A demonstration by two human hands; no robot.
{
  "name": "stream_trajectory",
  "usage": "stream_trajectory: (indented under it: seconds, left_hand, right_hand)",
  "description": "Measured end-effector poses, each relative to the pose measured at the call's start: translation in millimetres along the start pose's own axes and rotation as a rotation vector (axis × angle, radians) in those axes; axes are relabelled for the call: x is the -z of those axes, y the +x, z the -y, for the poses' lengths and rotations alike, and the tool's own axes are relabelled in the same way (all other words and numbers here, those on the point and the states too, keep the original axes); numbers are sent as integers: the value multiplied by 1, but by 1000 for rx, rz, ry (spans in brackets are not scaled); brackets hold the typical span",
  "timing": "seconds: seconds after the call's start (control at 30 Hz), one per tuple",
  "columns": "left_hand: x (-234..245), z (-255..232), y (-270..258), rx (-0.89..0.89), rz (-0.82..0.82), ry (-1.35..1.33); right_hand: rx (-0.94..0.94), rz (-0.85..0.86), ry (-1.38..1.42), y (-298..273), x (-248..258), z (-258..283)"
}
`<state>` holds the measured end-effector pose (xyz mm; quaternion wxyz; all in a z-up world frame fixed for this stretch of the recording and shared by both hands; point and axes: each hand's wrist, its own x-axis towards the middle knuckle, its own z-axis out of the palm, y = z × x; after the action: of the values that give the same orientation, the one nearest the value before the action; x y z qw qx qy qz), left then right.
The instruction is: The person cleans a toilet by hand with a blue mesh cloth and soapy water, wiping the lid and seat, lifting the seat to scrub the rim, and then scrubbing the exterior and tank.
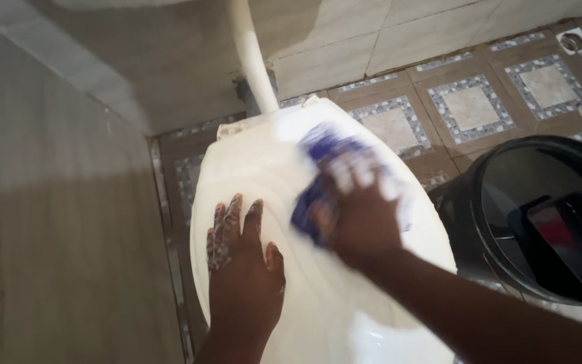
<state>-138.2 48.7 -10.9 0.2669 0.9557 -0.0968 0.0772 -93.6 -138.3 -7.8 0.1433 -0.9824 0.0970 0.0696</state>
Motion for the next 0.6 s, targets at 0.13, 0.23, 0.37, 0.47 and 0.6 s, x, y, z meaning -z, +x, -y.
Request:
stream_trajectory:
  seconds: [0.13,0.23,0.37,0.47,0.6]
  left_hand:
    - [-9,-10,-20,17,17,58]
    - [-17,-25,-44,39,28,95]
    - [-30,-53,-81,32,-46,115]
    - [-31,-59,-97,193,191,89]
    - [-26,-71,-133,150,130,150]
  right_hand:
    - [606,22,-158,-34,1,-12]
    - [501,65,-108,-43,5,-27]
    - [393,24,-112,-97,-8,-39]
    - [545,-67,-137,-134,-26,-36]
    - [551,8,-33,-142,-23,-82]
